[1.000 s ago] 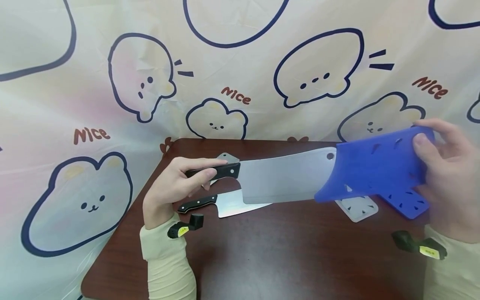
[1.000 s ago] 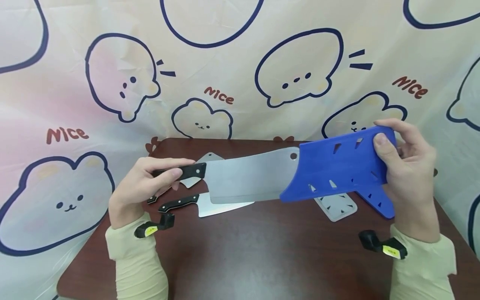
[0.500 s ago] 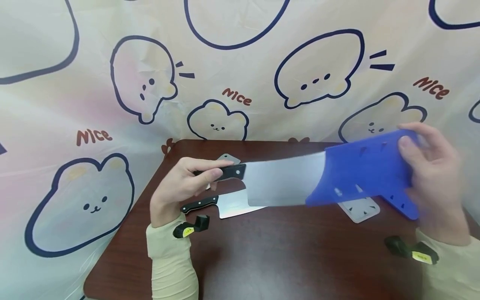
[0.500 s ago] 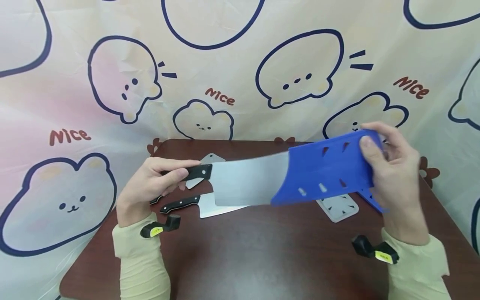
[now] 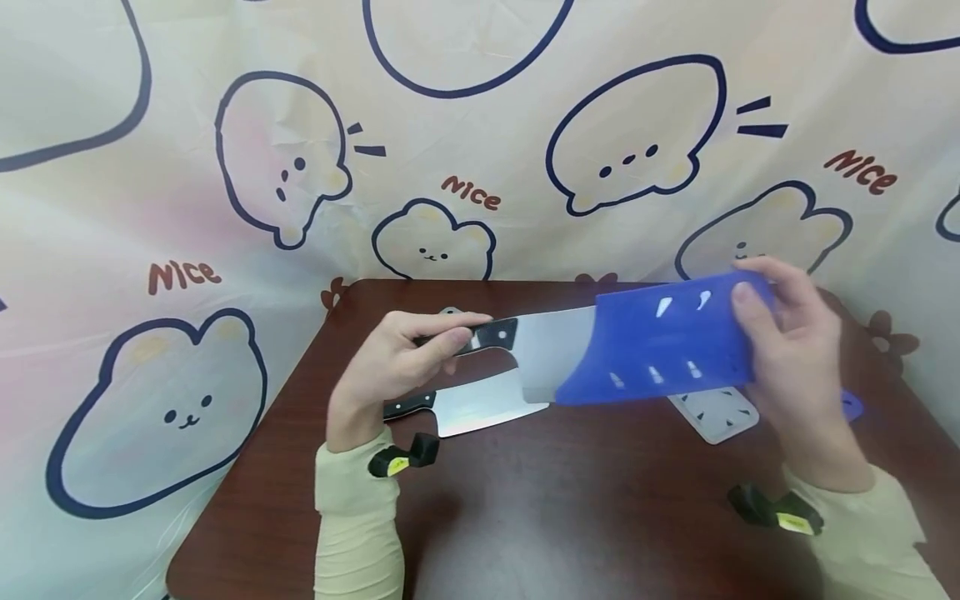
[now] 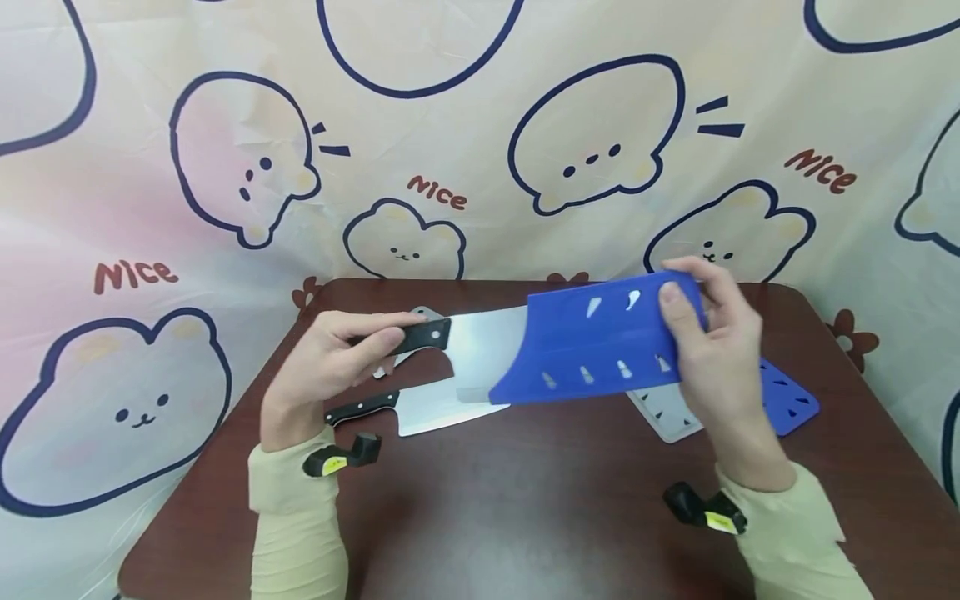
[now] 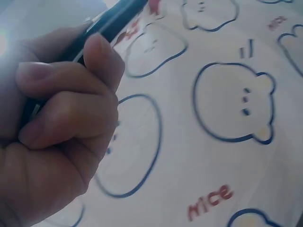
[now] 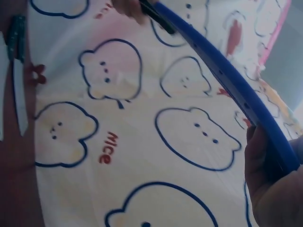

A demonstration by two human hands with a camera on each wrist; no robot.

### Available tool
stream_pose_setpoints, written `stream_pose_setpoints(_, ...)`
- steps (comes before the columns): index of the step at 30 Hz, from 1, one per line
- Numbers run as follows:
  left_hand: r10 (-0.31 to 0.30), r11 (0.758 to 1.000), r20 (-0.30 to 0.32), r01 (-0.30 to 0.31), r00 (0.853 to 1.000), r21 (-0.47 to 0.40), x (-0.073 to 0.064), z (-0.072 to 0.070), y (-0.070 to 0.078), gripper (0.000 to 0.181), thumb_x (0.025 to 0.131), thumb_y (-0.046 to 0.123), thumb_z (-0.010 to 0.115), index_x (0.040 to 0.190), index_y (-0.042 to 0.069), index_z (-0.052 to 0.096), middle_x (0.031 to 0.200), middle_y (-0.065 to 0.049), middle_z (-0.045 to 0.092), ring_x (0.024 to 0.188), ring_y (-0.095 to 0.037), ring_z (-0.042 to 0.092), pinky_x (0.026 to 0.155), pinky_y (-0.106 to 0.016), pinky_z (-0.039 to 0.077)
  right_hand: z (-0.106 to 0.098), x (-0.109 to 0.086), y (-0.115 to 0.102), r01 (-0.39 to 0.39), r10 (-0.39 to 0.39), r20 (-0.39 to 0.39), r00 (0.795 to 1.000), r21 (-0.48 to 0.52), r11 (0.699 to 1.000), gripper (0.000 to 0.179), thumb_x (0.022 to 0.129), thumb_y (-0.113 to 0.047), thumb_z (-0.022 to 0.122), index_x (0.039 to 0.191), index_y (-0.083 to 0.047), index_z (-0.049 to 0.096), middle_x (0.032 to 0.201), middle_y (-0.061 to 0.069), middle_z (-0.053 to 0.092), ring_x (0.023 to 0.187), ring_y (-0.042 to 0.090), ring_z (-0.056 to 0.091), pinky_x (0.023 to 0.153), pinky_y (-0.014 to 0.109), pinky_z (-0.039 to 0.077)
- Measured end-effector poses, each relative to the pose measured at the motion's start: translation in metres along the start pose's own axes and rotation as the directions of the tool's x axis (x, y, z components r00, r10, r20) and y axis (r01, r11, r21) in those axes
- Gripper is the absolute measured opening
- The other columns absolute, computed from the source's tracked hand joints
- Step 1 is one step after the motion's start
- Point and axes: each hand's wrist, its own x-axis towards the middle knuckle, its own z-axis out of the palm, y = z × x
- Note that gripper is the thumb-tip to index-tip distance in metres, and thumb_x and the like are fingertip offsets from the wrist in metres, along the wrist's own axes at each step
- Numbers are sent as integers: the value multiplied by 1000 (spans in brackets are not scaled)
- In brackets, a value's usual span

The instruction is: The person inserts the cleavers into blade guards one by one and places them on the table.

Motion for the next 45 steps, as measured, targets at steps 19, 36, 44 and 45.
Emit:
stream_pose_setpoints(19, -39, 998, -29, 41, 999, 47, 11, 17, -1, 29, 97, 20, 62, 125, 18, 68, 67, 0, 59, 67, -15, 58, 54, -28, 43, 21, -14, 8, 83, -71, 140, 988, -82, 993, 42, 96, -5, 58, 137, -8, 49, 134, 8, 44, 116, 26, 51, 75, 25, 57)
stream_pose_setpoints(36, -215, 956, 343, 126, 914, 266, 7, 25, -22, 35, 96, 27, 64, 130, 17, 62, 79, 6, 69, 59, -9, 62, 62, -26, 54, -30, -2, 37, 31, 350, 427, 834, -669, 743, 44, 98, -33, 58, 139, -24, 44, 134, 13, 51, 94, 31, 68, 64, 36, 60)
stream_pose_setpoints(44, -315, 941, 534, 185, 784, 284, 9, 42, -34, 32, 96, 23, 63, 128, 17, 62, 82, -5, 70, 66, -22, 68, 61, -26, 53, -53, -2, 63, 49, 493, 568, 659, -686, 726, 41, 98, -33, 60, 134, -19, 49, 131, 17, 57, 94, 17, 70, 68, 34, 60)
stream_pose_setpoints(45, -318, 940, 553, 182, 770, 287, 8, 43, -36, 30, 96, 23, 64, 126, 19, 62, 81, -4, 70, 66, -21, 68, 62, -25, 53, -54, -2, 66, 61, 502, 604, 620, -674, 736, 39, 98, -30, 59, 133, -16, 50, 129, 18, 58, 95, 16, 70, 70, 34, 60)
